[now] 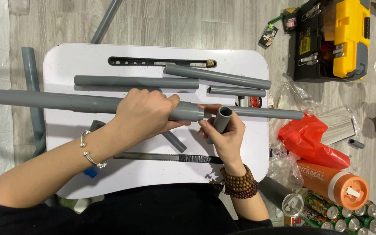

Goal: The person connects various lengths of grey PVC pipe together by inserting them into T-junction connectors by hand.

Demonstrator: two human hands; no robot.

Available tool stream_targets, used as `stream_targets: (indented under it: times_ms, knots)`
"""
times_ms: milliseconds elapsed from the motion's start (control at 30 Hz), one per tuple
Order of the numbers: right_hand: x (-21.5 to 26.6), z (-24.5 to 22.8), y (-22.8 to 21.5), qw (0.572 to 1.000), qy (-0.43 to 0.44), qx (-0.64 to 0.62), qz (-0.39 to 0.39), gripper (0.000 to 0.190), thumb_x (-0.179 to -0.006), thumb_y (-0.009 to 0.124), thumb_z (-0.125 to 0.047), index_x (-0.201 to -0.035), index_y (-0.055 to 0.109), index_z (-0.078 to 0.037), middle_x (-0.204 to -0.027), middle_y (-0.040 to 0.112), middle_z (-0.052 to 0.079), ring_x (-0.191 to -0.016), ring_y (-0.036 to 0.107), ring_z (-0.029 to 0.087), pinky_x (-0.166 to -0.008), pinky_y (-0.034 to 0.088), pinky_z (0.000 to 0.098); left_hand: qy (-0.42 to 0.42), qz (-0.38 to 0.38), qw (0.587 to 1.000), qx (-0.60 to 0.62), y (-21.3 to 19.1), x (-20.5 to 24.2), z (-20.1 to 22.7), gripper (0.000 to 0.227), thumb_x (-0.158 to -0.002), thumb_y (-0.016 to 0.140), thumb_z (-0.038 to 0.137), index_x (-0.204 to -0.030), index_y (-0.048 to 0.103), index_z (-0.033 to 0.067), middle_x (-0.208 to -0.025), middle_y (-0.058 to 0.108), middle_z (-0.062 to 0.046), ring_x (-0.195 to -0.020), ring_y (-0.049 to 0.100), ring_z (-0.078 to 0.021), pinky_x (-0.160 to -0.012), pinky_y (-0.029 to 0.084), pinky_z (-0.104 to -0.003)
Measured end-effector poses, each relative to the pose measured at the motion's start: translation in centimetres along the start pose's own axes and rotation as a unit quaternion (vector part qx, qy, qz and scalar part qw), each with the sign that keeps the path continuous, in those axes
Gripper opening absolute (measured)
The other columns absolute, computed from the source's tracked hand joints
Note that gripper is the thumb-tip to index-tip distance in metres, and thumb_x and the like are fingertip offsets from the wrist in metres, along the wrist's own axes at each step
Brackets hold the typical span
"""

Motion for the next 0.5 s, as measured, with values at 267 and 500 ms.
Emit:
stream_targets:
  times_ms: [267,500]
  knots:
    - [0.0,-0.6,-0.1,1.0,0.007,0.021,-0.002,0.033,-0.086,0.08,0.008,-0.117,0.069,0.01,-0.095,0.077,0.023,-0.044,0.061,0.014,-0.04,0.049,0.0274,-0.006,0.012,1.0,-0.002,0.0,0.1,0.0,0.056,-0.086,0.082,0.056,-0.106,0.08,0.0033,-0.062,0.074,-0.015,-0.055,0.076,-0.0337,-0.049,0.061,-0.044]
    - [0.0,-0.2,-0.3,0.998,0.01,0.062,-0.007,0.034,-0.082,0.084,0.008,-0.114,0.073,0.008,-0.059,0.066,0.012,-0.041,0.061,0.014,-0.043,0.051,0.0258,-0.005,-0.006,1.0,-0.004,0.2,0.1,0.0,0.056,-0.087,0.08,0.056,-0.107,0.08,0.0035,-0.066,0.075,-0.016,-0.056,0.077,-0.0351,-0.049,0.061,-0.046]
Point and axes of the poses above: each hand's wrist, its own x-axis away from the middle knuckle, its own y-axis out of the palm, z = x × y, the point moved 3 cm from there along -x, towards the middle knuckle
